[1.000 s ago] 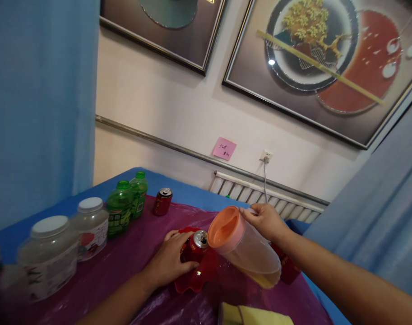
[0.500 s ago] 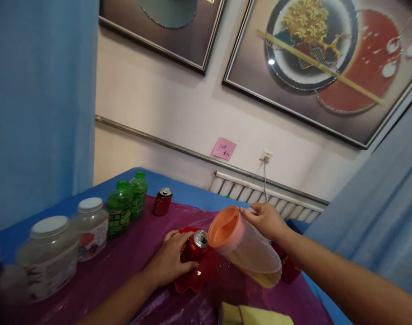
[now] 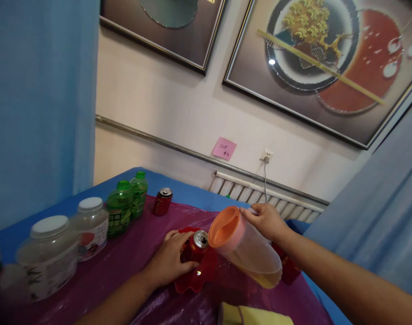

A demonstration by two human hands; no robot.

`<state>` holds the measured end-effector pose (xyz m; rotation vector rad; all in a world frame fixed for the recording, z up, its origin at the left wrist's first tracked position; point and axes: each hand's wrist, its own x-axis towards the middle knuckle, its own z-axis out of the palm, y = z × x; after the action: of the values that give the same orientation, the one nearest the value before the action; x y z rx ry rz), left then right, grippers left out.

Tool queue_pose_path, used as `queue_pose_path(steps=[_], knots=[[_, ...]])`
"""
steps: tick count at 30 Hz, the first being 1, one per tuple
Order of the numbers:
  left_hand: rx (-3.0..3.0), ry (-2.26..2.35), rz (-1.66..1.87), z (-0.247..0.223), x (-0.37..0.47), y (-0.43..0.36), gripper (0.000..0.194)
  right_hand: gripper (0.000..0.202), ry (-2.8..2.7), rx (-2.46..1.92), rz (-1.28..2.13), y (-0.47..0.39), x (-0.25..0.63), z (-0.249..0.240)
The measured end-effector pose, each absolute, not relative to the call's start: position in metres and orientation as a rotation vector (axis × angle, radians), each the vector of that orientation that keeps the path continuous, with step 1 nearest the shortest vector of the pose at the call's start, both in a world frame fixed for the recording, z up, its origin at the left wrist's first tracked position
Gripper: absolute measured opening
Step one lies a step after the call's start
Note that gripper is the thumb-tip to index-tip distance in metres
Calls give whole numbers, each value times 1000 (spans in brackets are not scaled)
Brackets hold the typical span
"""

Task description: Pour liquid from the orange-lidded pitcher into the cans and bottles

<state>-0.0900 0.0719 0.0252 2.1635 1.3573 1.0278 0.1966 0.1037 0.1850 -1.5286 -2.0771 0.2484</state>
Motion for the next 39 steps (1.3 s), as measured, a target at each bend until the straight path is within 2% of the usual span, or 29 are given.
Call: queue_pose_path(steps=[39], knots=[[2156, 1374, 999, 27, -89, 71, 75, 54, -2067, -1541, 291, 101, 195, 185]])
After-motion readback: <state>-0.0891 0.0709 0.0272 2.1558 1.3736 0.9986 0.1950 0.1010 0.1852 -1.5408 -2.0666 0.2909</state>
